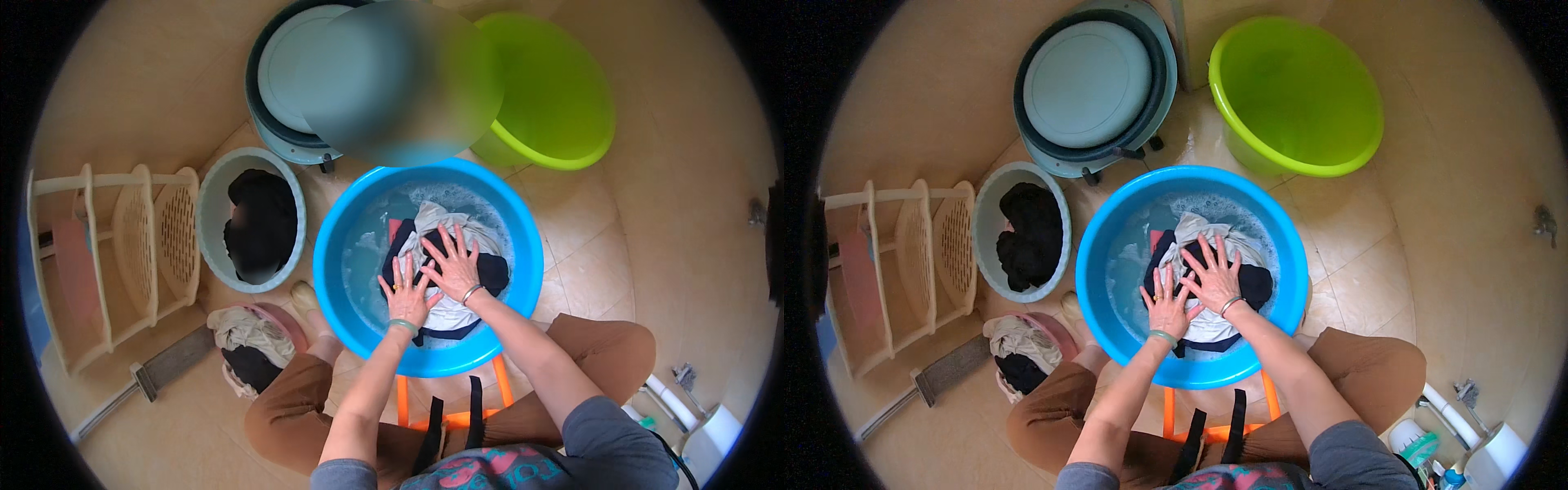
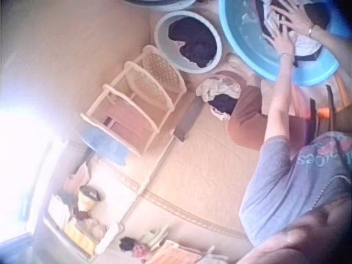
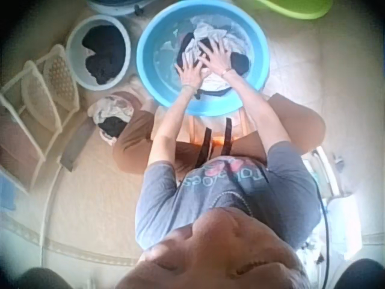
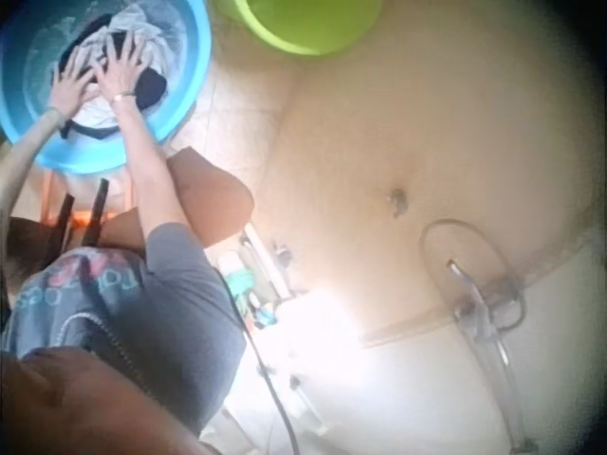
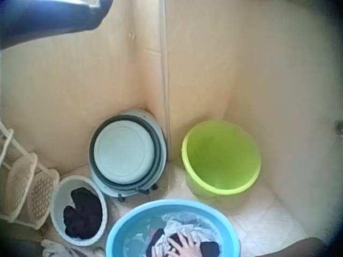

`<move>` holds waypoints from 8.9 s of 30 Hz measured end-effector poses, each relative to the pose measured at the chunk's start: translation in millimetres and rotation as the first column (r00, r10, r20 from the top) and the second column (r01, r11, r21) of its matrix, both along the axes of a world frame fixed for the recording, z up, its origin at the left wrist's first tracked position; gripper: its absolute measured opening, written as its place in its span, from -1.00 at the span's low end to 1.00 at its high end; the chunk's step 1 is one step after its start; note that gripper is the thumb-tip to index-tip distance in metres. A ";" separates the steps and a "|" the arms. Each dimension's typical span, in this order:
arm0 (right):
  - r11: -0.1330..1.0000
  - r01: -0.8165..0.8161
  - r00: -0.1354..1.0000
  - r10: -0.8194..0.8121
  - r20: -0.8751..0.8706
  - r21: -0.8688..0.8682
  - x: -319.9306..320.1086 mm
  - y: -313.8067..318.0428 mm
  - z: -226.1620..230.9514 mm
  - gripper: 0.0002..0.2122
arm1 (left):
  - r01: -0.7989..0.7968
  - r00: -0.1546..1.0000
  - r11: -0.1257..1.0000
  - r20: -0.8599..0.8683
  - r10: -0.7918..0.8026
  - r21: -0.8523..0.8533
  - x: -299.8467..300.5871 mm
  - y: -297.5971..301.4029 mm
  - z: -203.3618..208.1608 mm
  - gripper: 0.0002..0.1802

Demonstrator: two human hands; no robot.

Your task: The person sits on the floor and hand-washes clothes in a blue basin filled with soapy water. They scrub and rinse a black garment, then transfer it to a separate basin. They then wash a red and a grey garment in the same manner.

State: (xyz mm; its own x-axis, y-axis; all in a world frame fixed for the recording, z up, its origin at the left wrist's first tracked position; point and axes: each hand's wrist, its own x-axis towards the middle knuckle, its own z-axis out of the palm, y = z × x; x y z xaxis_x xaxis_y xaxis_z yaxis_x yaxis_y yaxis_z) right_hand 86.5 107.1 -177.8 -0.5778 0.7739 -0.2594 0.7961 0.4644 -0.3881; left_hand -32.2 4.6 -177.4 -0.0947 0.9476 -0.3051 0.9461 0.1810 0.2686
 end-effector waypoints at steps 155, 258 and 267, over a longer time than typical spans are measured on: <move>0.940 0.337 0.841 -0.327 -0.431 -0.055 -10.3 75.5 29.8 -0.45 | -0.569 0.628 0.778 0.471 0.620 -0.266 -75.2 34.4 -25.9 -0.14; 0.827 0.376 0.917 -0.267 0.296 -0.419 -76.3 82.4 -74.8 -0.75 | -0.376 -0.668 0.306 0.485 0.564 -0.875 -64.6 58.0 -61.2 -0.10; 0.906 -0.255 0.804 0.006 -0.595 -0.337 -78.7 5.3 52.5 -0.85 | -0.187 -0.888 0.447 0.345 0.304 -0.875 -80.8 91.9 2.2 -0.57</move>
State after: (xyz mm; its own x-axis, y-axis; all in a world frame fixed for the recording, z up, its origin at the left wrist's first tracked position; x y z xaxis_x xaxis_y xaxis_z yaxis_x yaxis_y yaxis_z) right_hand 7.8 112.3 -125.3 -0.8014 0.5887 -0.1060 0.3128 0.2614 -0.9132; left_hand -113.0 96.5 -175.2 0.0350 0.6512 -0.7581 -0.9868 0.1426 0.0769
